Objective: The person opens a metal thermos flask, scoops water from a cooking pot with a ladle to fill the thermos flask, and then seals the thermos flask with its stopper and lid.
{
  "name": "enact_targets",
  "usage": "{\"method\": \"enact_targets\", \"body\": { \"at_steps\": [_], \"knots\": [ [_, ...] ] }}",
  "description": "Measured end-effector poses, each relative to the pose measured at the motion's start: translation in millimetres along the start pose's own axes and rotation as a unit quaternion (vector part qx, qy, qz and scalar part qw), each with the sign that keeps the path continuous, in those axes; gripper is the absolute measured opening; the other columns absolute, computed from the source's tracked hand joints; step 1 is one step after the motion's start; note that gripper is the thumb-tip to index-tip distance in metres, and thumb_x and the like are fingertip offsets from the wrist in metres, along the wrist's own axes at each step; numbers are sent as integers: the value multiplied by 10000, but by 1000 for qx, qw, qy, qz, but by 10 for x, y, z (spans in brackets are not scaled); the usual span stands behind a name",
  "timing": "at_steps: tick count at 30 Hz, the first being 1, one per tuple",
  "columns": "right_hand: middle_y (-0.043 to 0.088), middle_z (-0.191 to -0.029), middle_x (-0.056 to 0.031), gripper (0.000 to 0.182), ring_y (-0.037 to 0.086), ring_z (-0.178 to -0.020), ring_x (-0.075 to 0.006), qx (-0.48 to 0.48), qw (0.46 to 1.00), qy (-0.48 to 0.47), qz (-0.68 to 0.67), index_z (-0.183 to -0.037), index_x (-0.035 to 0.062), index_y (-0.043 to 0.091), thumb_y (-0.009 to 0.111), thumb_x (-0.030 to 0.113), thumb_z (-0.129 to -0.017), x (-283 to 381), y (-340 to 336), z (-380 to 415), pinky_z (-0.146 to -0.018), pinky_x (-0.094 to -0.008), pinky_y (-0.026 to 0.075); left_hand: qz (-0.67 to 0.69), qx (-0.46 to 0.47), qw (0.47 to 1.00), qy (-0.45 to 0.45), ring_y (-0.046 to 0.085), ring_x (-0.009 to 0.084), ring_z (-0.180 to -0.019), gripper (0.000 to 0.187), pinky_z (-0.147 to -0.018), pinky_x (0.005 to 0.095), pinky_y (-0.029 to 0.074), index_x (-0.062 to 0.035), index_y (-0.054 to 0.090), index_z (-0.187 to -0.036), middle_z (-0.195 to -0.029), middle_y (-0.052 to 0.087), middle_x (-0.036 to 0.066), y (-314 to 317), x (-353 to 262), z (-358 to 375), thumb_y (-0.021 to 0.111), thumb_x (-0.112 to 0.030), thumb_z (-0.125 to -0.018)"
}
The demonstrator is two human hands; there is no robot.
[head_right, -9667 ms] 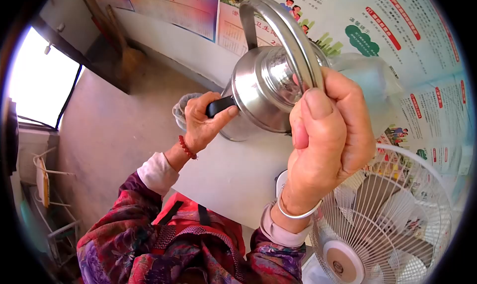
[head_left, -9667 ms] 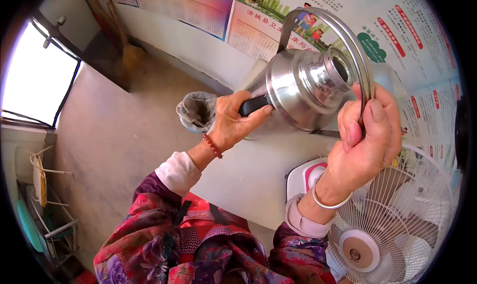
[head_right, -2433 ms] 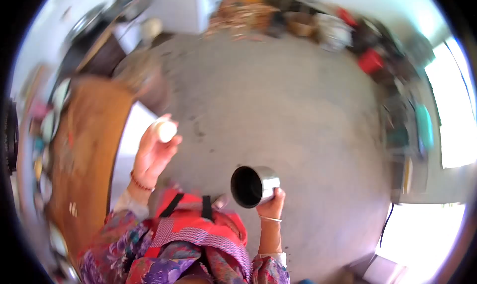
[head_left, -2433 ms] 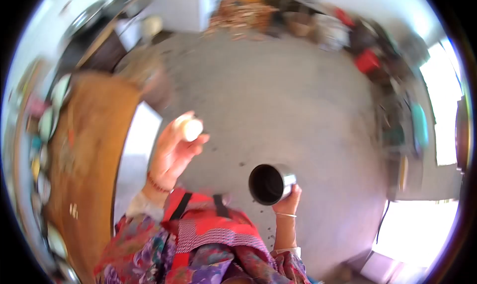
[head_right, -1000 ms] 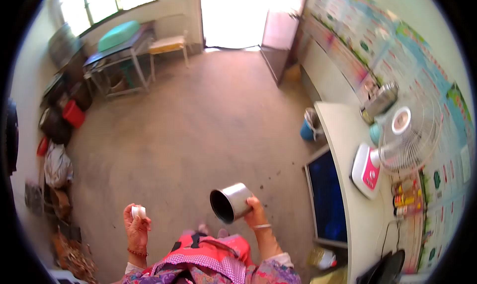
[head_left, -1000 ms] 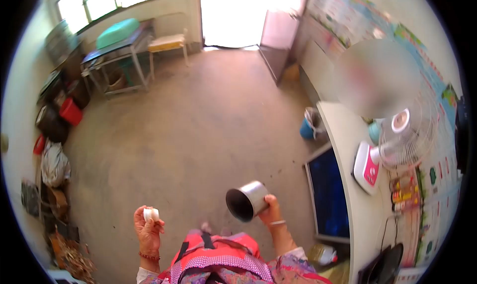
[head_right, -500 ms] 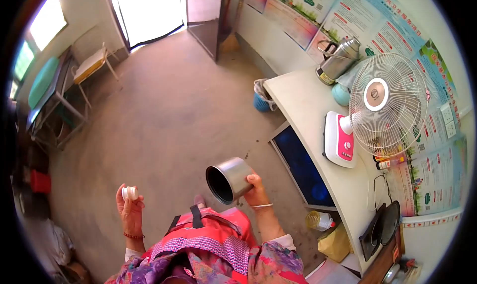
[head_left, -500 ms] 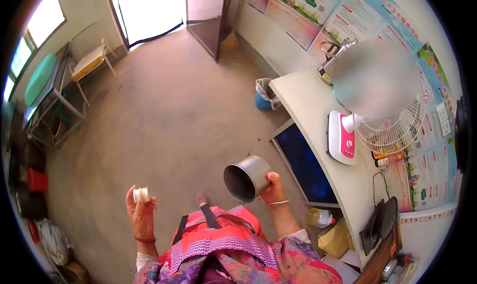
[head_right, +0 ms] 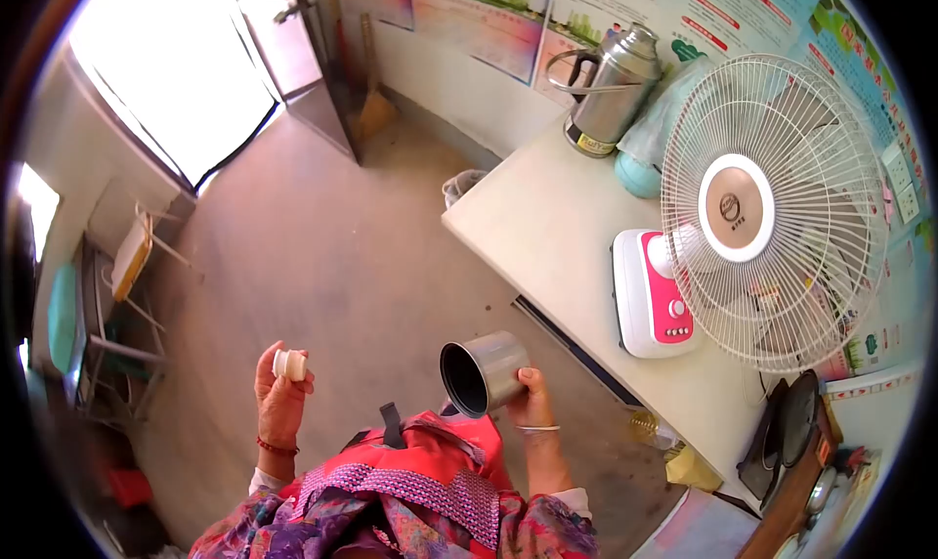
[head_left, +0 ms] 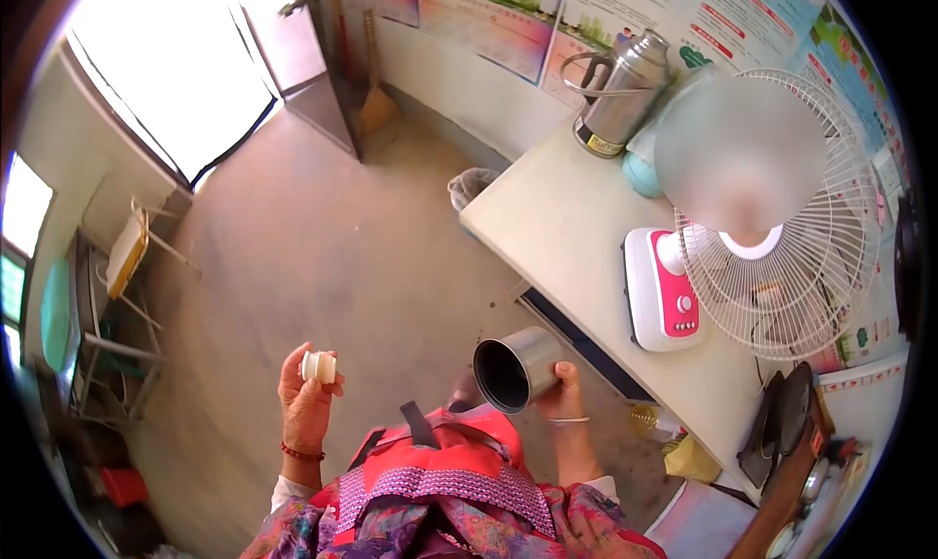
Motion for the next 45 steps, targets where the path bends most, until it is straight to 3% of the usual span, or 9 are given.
{"method": "enact_targets", "body": {
  "at_steps": [4, 9, 18, 25, 33, 37, 41, 43, 45],
  "knots": [
    [522, -1137, -112, 574, 491, -1057, -212, 8, 1000, -27, 5, -1186, -9, 433, 574, 258, -698, 474, 157, -416, -926, -341, 377, 12, 24, 999, -28, 540, 153, -690, 493, -564, 247, 436, -75, 378, -1254, -1078, 538, 185, 356, 212, -669, 588, -149, -814],
    [583, -1052, -129, 468, 564, -960, -255, -57, 993, -93, -33, -1060, -37, 533, 597, 256, -701, 870, 20, -839, -863, -371, 443, 6, 73, 994, -83, 531, 140, -669, 488, -539, 237, 422, -76, 375, -1255, -1074, 538, 185, 724, 433, -1483, 581, -151, -819],
    [529, -1106, -139, 575, 522, -1015, -248, -121, 971, -198, -53, -1155, -55, 431, 612, 231, -691, 1278, 187, -1276, -891, -358, 422, 5, 246, 965, -86, 565, 199, -854, 535, -722, 294, 464, -49, 390, -1226, -1074, 541, 157, 1918, 502, -3419, 638, -213, -781],
    [496, -1145, -152, 601, 493, -1057, -270, -144, 958, -215, -124, -1205, -51, 378, 581, 200, -699, 1288, 112, -1569, -916, -400, 406, -93, 408, 906, 68, 515, 159, -959, 442, -839, 290, 417, 7, 453, -1109, -1049, 541, 98, 3768, 307, -4346, 650, -145, -744],
    [478, -1169, -154, 649, 475, -1082, -250, -79, 965, -229, -104, -1210, -62, 366, 608, 258, -699, 1645, 239, -1741, -930, -361, 379, -125, 487, 850, 158, 524, 143, -943, 421, -846, 280, 425, 17, 456, -1149, -1016, 552, 88, 5692, 449, -4690, 603, -55, -761],
    [489, -1158, -151, 670, 483, -1076, -248, -121, 960, -232, -101, -1200, -61, 378, 627, 277, -678, 1702, 31, -1711, -929, -360, 381, -203, 497, 823, 186, 527, 123, -928, 375, -804, 264, 435, -8, 508, -1111, -973, 576, 71, 6261, 662, -4809, 621, -77, -759],
    [499, -1146, -149, 662, 488, -1069, -250, -149, 944, -271, -117, -1198, -56, 385, 623, 275, -676, 1808, -22, -1626, -930, -362, 381, -230, 486, 779, 323, 533, 113, -859, 310, -739, 261, 427, -72, 571, -1039, -936, 591, 38, 6615, 869, -4960, 645, -94, -739],
    [498, -1150, -150, 647, 489, -1069, -255, -183, 929, -299, -121, -1200, -50, 387, 611, 268, -683, 1864, -64, -1584, -932, -368, 381, -276, 467, 751, 377, 521, 227, -828, 335, -770, 311, 423, -88, 574, -1019, -886, 583, 73, 6741, 943, -5014, 647, -119, -693],
    [491, -1173, -148, 637, 480, -1087, -264, -184, 921, -313, -142, -1207, -45, 391, 613, 261, -695, 1815, -109, -1604, -948, -379, 368, -278, 472, 748, 375, 500, 240, -831, 308, -774, 330, 418, -94, 593, -985, -865, 573, 74, 6818, 1019, -5101, 649, -120, -683]
  ]
}}
Point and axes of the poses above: each hand's wrist, its own z-axis away from the middle knuckle, its own y-axis out of the palm, x = y × z, the point moved 10 cm from there along -z, towards the middle knuckle
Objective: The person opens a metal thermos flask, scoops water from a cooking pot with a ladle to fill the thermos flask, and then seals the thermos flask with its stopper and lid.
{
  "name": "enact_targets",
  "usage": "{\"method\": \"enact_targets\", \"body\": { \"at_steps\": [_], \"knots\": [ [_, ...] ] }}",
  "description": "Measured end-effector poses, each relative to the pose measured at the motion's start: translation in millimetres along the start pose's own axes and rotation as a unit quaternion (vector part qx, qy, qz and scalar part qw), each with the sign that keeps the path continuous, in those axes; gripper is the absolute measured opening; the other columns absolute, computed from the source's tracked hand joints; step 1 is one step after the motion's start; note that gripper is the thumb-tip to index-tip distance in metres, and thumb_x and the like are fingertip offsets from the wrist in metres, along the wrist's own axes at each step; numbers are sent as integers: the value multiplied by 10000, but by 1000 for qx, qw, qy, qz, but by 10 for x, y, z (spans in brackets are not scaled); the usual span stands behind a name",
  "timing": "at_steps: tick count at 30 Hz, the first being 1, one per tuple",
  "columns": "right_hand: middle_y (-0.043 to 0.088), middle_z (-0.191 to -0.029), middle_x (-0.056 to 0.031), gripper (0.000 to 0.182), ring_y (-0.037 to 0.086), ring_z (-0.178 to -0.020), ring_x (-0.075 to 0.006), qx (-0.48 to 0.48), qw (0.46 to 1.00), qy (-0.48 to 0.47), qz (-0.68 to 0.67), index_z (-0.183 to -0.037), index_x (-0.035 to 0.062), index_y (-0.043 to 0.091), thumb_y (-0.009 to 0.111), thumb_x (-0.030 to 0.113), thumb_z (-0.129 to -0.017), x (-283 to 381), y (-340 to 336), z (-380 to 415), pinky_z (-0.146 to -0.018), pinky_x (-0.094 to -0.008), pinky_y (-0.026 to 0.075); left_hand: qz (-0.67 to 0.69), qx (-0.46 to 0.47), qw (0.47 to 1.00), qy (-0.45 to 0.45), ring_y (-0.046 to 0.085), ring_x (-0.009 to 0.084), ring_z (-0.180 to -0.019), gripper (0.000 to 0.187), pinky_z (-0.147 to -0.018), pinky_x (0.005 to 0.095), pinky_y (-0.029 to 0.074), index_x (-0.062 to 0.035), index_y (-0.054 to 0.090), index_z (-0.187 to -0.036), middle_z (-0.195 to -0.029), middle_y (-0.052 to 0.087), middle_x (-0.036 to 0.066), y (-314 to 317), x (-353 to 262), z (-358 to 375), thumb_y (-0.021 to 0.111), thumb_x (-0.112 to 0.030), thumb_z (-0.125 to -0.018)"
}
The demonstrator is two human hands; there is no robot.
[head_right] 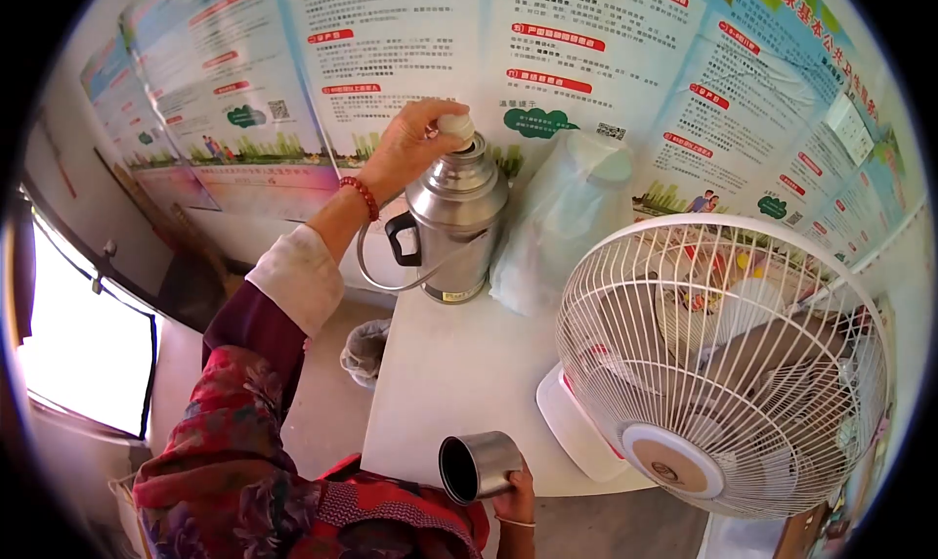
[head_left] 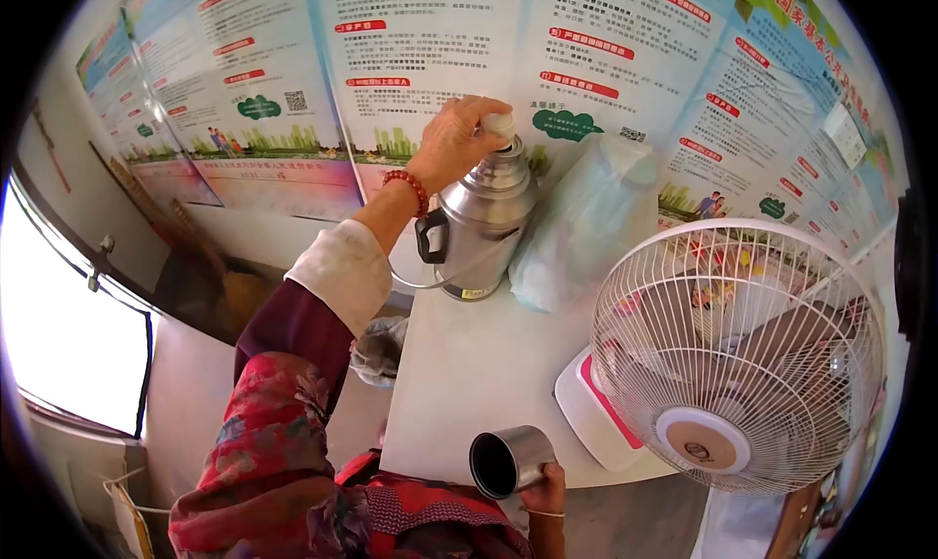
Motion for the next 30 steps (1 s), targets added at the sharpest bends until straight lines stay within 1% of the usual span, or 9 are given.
{"method": "enact_targets", "body": {
  "at_steps": [2, 6, 9, 11, 14, 20, 23, 26, 30],
  "knots": [
    [485, -1196, -146, 627, 470, -1104, -273, -7, 1000, -10, -28, -1214, -41, 394, 615, 254, -707, -82, 16, -20, -964, -390, 356, 1, 69, 998, 5, 518, 182, -801, 317, -714, 277, 419, -62, 579, -1024, -894, 574, 55, 150, 83, -41, 645, -102, -716],
    [492, -1191, -142, 611, 479, -1095, -274, -3, 999, -12, -44, -1210, -38, 401, 613, 252, -716, -216, 220, -158, -959, -398, 361, -54, 95, 994, 29, 512, 203, -817, 298, -688, 273, 417, -49, 577, -1027, -913, 560, 72, 218, 138, -44, 623, -110, -739],
    [497, -1184, -141, 612, 484, -1089, -272, 0, 999, -19, -29, -1206, -39, 403, 615, 256, -714, -310, 254, -248, -953, -392, 369, -33, 79, 992, 88, 490, 226, -879, 267, -731, 299, 398, -43, 576, -1033, -971, 550, 85, 144, 100, -8, 579, -149, -788],
    [498, -1183, -140, 613, 485, -1087, -270, -4, 999, -27, -18, -1205, -39, 404, 617, 257, -711, -343, 265, -293, -949, -388, 373, -79, 46, 985, 144, 463, 250, -949, 264, -805, 353, 366, -58, 574, -1048, -1042, 538, 85, 43, 10, 9, 534, -199, -828],
    [497, -1182, -142, 627, 488, -1082, -267, -10, 1000, -14, -24, -1201, -41, 405, 623, 264, -699, -372, 319, -370, -945, -377, 377, -96, 67, 976, 186, 452, 270, -979, 279, -859, 387, 322, -53, 567, -1055, -1075, 534, 83, 26, -95, 41, 491, -233, -856],
    [501, -1172, -146, 650, 489, -1079, -266, -23, 999, -31, -6, -1196, -45, 406, 632, 280, -681, -326, 468, -421, -942, -372, 377, -127, 90, 961, 230, 444, 279, -1024, 341, -885, 388, 306, -23, 554, -1055, -1087, 526, 92, 111, -256, 171, 486, -294, -860],
    [501, -1168, -147, 665, 489, -1077, -267, -11, 1000, -22, -3, -1203, -47, 397, 637, 286, -679, -340, 570, -438, -941, -371, 377, -113, 142, 963, 199, 414, 296, -1089, 394, -926, 436, 277, -35, 537, -1091, -1132, 504, 87, 180, -202, 154, 483, -343, -851],
    [499, -1165, -151, 680, 492, -1070, -264, -17, 1000, -20, -6, -1205, -51, 390, 647, 289, -675, -377, 581, -448, -936, -369, 380, -180, 124, 956, 194, 367, 327, -1150, 456, -962, 491, 227, -47, 514, -1134, -1193, 466, 85, 149, -165, 219, 484, -392, -838],
    [501, -1158, -151, 705, 496, -1063, -258, -11, 1000, -26, 12, -1202, -54, 388, 672, 304, -665, -310, 708, -483, -924, -364, 388, -195, 132, 954, 184, 318, 347, -1191, 497, -982, 520, 184, -58, 485, -1177, -1235, 437, 82, 158, -106, 247, 487, -416, -832]
  ]
}}
Point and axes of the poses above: each hand's wrist, its own z-axis away from the middle knuckle, its own y-axis out of the palm, x = y × z, the point moved 10 cm from there along -z, towards the middle knuckle
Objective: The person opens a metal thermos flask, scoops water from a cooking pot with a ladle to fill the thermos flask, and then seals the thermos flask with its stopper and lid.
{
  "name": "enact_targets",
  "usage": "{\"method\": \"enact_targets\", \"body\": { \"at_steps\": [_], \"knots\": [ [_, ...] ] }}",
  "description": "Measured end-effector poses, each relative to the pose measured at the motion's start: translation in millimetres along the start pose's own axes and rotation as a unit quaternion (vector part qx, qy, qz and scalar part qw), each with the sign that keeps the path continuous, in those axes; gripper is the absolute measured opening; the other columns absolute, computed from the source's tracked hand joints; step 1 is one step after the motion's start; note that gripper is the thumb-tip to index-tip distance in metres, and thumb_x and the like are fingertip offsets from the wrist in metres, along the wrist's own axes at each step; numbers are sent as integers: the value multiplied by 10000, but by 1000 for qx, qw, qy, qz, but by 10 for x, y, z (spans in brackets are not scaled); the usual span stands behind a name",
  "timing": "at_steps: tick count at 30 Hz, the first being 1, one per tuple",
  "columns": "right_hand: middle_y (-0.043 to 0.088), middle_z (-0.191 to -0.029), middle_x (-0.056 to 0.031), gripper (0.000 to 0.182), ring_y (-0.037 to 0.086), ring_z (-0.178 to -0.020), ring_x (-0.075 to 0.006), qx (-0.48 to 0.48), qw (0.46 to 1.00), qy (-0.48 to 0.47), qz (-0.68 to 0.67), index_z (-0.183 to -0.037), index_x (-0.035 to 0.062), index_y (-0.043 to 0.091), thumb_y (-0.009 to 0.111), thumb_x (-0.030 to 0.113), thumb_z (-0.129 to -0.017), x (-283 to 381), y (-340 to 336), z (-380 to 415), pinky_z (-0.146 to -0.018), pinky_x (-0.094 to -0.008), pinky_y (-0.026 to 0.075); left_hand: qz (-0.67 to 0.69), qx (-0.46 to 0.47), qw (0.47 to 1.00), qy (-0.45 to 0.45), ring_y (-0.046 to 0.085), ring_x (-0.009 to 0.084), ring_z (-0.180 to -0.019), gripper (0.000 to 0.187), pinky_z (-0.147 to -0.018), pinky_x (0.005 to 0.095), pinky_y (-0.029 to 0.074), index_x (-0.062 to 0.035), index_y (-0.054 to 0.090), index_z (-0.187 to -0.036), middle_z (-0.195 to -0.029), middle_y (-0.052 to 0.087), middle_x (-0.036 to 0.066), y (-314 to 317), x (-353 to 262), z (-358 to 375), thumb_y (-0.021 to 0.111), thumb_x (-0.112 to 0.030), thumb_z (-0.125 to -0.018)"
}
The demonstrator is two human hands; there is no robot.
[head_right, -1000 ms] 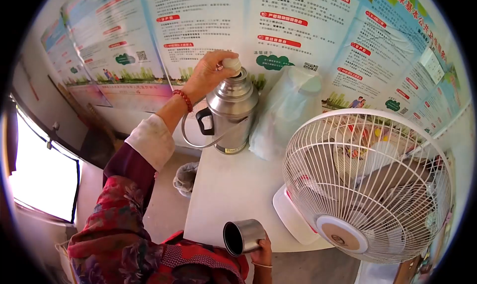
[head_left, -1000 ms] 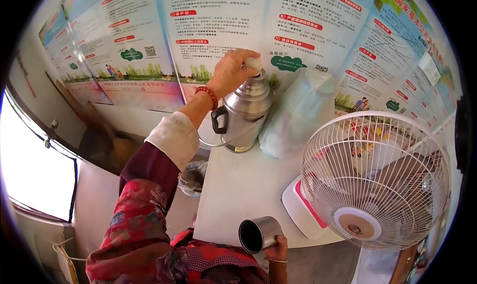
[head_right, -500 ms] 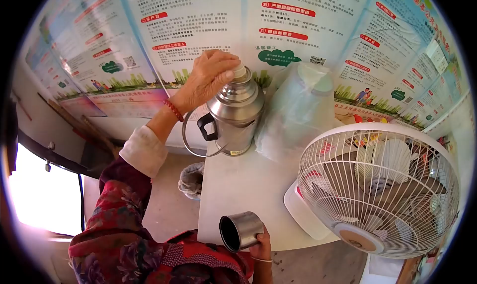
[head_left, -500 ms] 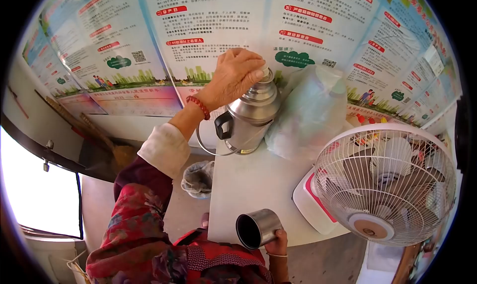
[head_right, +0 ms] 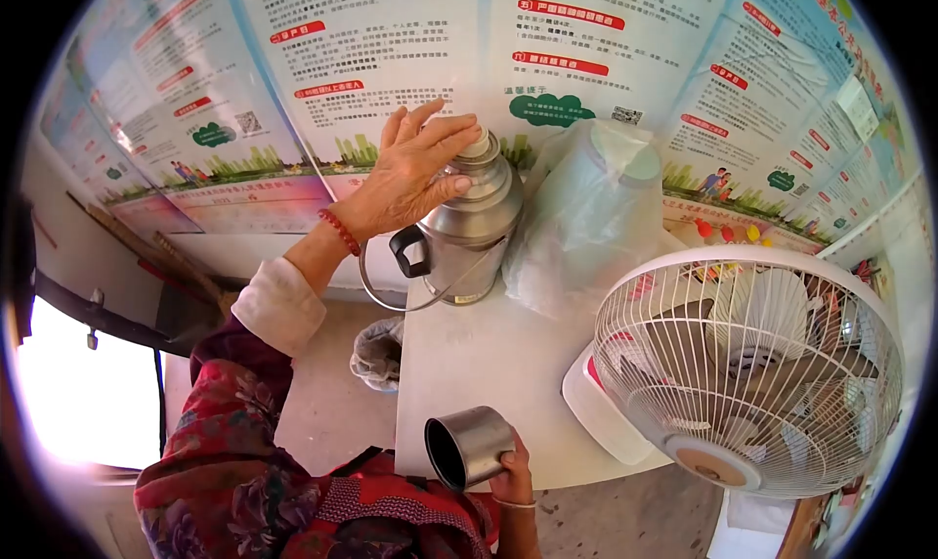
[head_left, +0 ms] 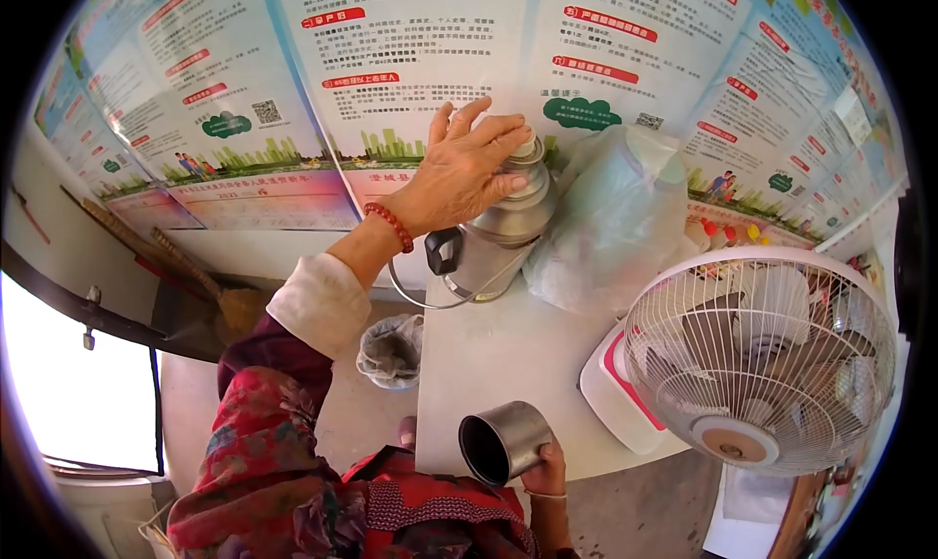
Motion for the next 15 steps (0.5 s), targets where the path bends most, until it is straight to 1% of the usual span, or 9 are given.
{"method": "enact_targets", "body": {
  "at_steps": [6, 8, 9, 10, 11, 12, 13, 14, 15],
  "knots": [
    [513, -1129, -127, 758, 500, -1052, -217, 17, 996, -25, 87, -1205, -65, 391, 660, 354, -634, 308, 395, -168, -915, -318, 378, 69, 10, 998, 10, 279, 343, -1224, 535, -1004, 504, 160, -72, 427, -1242, -1256, 423, 92, -135, -10, -37, 499, -407, -831],
    [505, -1145, -150, 822, 510, -1043, -250, 38, 978, -115, 172, -1207, -75, 383, 711, 392, -615, 630, 681, -223, -904, -353, 403, 117, -79, 989, -42, 311, 316, -1211, 521, -1007, 434, 206, -56, 415, -1249, -1267, 407, 118, -430, 101, 58, 505, -364, -839],
    [504, -1150, -151, 853, 512, -1039, -247, 44, 966, -150, 207, -1215, -76, 379, 713, 418, -606, 810, 881, -235, -906, -349, 399, 117, -81, 989, -44, 311, 316, -1211, 521, -1007, 434, 206, -56, 415, -1249, -1267, 407, 118, -501, 109, 146, 505, -364, -839],
    [502, -1154, -153, 884, 515, -1035, -244, 49, 951, -186, 242, -1223, -77, 374, 715, 444, -596, 997, 1139, -247, -909, -345, 395, 194, -113, 971, -88, 343, 287, -1189, 512, -992, 392, 240, -39, 416, -1241, -1262, 415, 125, -613, 227, 297, 505, -349, -843],
    [488, -1163, -155, 890, 497, -1051, -239, 38, 929, -247, 274, -1224, -91, 365, 719, 412, -580, 1219, 1399, -251, -912, -341, 383, 270, -145, 943, -131, 376, 258, -1167, 503, -977, 350, 274, -22, 417, -1232, -1256, 423, 131, -700, 347, 479, 506, -334, -847],
    [474, -1172, -158, 898, 479, -1067, -233, 27, 901, -306, 305, -1225, -105, 357, 722, 380, -564, 1437, 1656, -238, -916, -337, 370, 272, -149, 941, -135, 376, 258, -1167, 503, -977, 350, 274, -22, 417, -1232, -1256, 423, 131, -752, 342, 646, 506, -334, -847],
    [458, -1193, -164, 874, 474, -1075, -244, 40, 865, -378, 328, -1219, -89, 372, 730, 357, -558, 1619, 1912, -252, -925, -346, 363, 299, -132, 926, -191, 405, 231, -1135, 502, -960, 331, 296, -7, 423, -1217, -1225, 454, 134, -671, 456, 872, 512, -334, -846],
    [441, -1215, -170, 852, 469, -1082, -254, 54, 822, -447, 349, -1213, -72, 387, 739, 334, -552, 1778, 2169, -259, -933, -356, 356, 325, -115, 906, -247, 435, 204, -1103, 502, -942, 311, 317, 8, 430, -1203, -1193, 486, 137, -578, 557, 1107, 517, -333, -846],
    [427, -1229, -175, 806, 456, -1097, -264, 34, 753, -505, 420, -1206, -45, 405, 737, 303, -558, 1929, 2440, -254, -941, -364, 349, 327, -120, 903, -251, 435, 204, -1103, 502, -942, 311, 317, 8, 430, -1203, -1193, 486, 137, -570, 559, 1296, 517, -333, -846]
  ]
}}
Point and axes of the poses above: each hand's wrist, its own z-axis away from the middle knuckle, its own y-axis out of the palm, x = y × z, the point moved 10 cm from there along -z, towards the middle knuckle
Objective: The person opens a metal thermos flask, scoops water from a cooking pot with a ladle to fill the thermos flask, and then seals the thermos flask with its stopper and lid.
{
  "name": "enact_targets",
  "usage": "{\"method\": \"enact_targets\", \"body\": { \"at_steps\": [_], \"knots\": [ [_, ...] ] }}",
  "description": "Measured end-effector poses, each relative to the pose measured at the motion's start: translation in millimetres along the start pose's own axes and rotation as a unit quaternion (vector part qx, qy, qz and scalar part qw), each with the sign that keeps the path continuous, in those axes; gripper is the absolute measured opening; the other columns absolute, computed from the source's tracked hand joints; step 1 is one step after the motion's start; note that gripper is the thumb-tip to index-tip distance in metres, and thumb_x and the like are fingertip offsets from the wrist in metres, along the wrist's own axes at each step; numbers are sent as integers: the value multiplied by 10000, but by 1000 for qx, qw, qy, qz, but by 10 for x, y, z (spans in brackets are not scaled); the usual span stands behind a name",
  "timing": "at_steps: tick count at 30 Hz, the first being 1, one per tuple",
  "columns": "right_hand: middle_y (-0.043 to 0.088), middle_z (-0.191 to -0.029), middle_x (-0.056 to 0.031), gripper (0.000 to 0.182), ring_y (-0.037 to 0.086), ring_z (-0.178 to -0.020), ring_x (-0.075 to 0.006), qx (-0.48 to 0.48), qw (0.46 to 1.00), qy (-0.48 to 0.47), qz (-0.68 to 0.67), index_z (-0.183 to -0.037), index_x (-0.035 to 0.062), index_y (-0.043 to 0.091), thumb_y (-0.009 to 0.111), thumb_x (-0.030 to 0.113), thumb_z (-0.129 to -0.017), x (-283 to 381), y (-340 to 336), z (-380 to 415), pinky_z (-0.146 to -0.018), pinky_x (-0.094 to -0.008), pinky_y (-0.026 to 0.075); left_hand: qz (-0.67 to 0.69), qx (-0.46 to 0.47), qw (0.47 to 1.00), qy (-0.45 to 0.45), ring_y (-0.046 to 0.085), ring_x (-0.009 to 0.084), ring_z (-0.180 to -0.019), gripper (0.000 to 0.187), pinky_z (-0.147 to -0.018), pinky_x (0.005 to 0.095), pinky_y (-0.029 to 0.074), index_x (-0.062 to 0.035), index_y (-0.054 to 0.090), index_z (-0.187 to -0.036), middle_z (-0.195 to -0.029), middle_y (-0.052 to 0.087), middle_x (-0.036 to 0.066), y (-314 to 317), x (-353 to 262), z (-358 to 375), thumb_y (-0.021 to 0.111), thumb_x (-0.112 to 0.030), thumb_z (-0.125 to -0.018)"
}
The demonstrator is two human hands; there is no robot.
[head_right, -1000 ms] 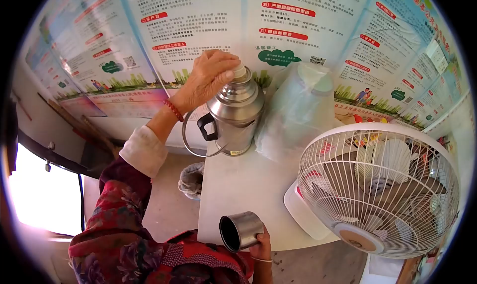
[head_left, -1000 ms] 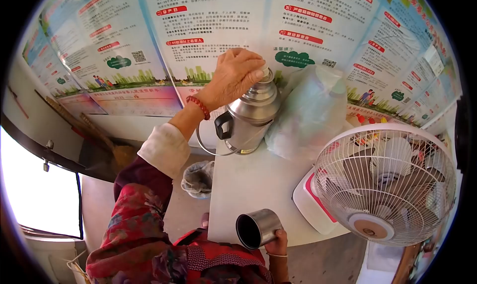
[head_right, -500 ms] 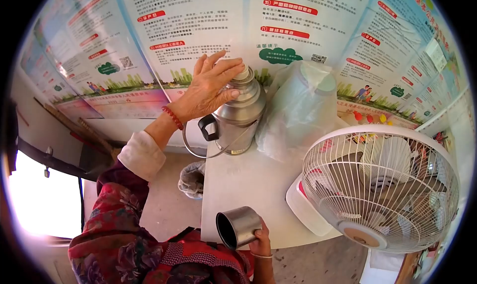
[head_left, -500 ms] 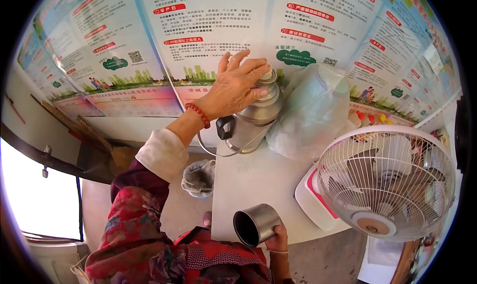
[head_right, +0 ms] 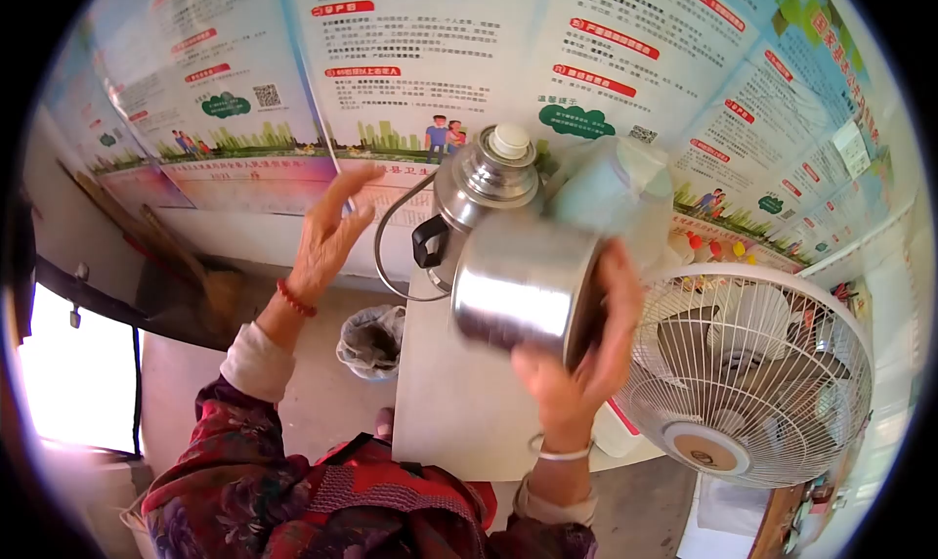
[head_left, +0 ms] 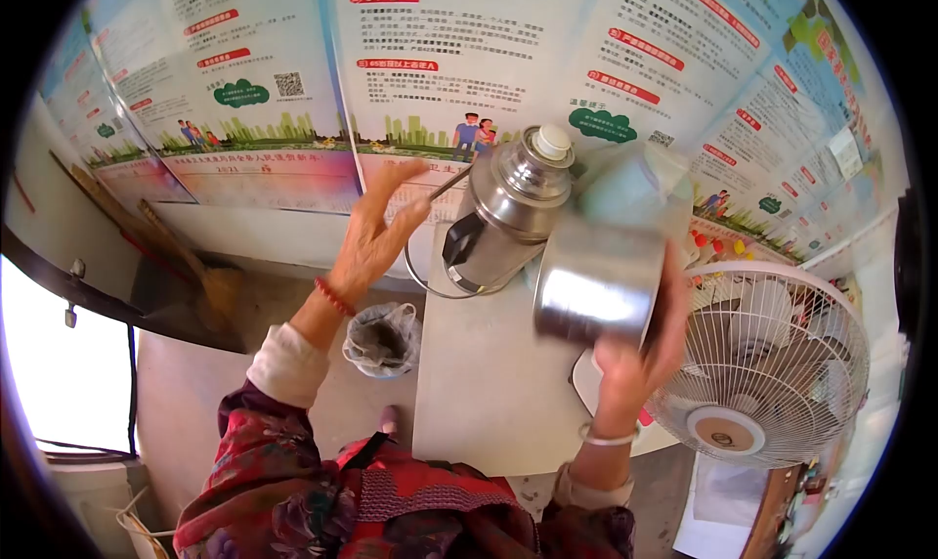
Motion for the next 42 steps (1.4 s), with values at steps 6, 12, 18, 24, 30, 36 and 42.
{"method": "enact_targets", "body": {
  "at_steps": [6, 12, 18, 24, 30, 36, 42],
  "knots": [
    [402, -1241, -159, 617, 408, -1124, -310, -9, 970, -87, 228, -1126, 39, 491, 713, 236, -585, 23, 699, -878, -927, -389, 357, 43, 12, 984, -173, 502, 231, -1030, 403, -891, 338, 379, 21, 467, -1141, -1072, 557, 142, -286, 741, 988, 550, -217, -826],
    [421, -1224, -179, 640, 394, -1109, -347, 90, 906, -67, 409, -1117, 50, 500, 698, 351, -587, -421, 1226, -983, -917, -414, 352, 27, -10, 961, -274, 550, 195, -945, 358, -832, 305, 433, 32, 476, -1114, -1025, 579, 138, -653, 1182, 1748, 569, -134, -811],
    [441, -1204, -189, 622, 417, -1067, -355, 153, 844, -143, 494, -1105, 58, 506, 701, 347, -589, -598, 1442, -843, -895, -416, 368, 85, -47, 946, -309, 553, 151, -902, 309, -784, 264, 450, 22, 487, -1105, -980, 594, 104, -790, 1411, 2050, 550, -101, -828],
    [444, -1201, -186, 612, 432, -1044, -353, 143, 839, -161, 500, -1104, 59, 511, 702, 316, -582, -568, 1437, -829, -874, -401, 390, 108, -24, 949, -296, 551, 152, -912, 296, -789, 258, 443, 21, 491, -1098, -979, 594, 103, -632, 1403, 2004, 542, -106, -835],
    [445, -1221, -161, 602, 426, -1088, -318, 97, 882, -96, 452, -1091, 43, 525, 705, 314, -584, -557, 1236, -979, -892, -391, 382, 142, -20, 937, -317, 538, 129, -905, 274, -809, 249, 429, 35, 487, -1100, -976, 576, 76, -571, 1385, 2053, 504, -42, -837],
    [477, -1198, -139, 606, 445, -1091, -300, -31, 913, -142, 381, -1088, 36, 540, 702, 330, -583, 82, 814, -1228, -903, -380, 372, 85, -32, 944, -318, 556, 129, -873, 248, -781, 247, 444, 27, 515, -1072, -942, 589, 77, -765, 1363, 2104, 501, -43, -835],
    [505, -1162, -132, 584, 448, -1079, -295, -14, 888, -137, 439, -1071, 24, 558, 687, 332, -591, -40, 817, -1333, -899, -372, 372, 111, -67, 933, -334, 563, 134, -840, 237, -762, 251, 450, 24, 524, -1056, -924, 592, 75, -820, 1432, 2235, 507, -51, -831]
  ]
}}
Point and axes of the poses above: each hand's wrist, its own z-axis away from the middle knuckle, its own y-axis out of the palm, x = y × z, the point moved 10 cm from there along -z, towards the middle knuckle
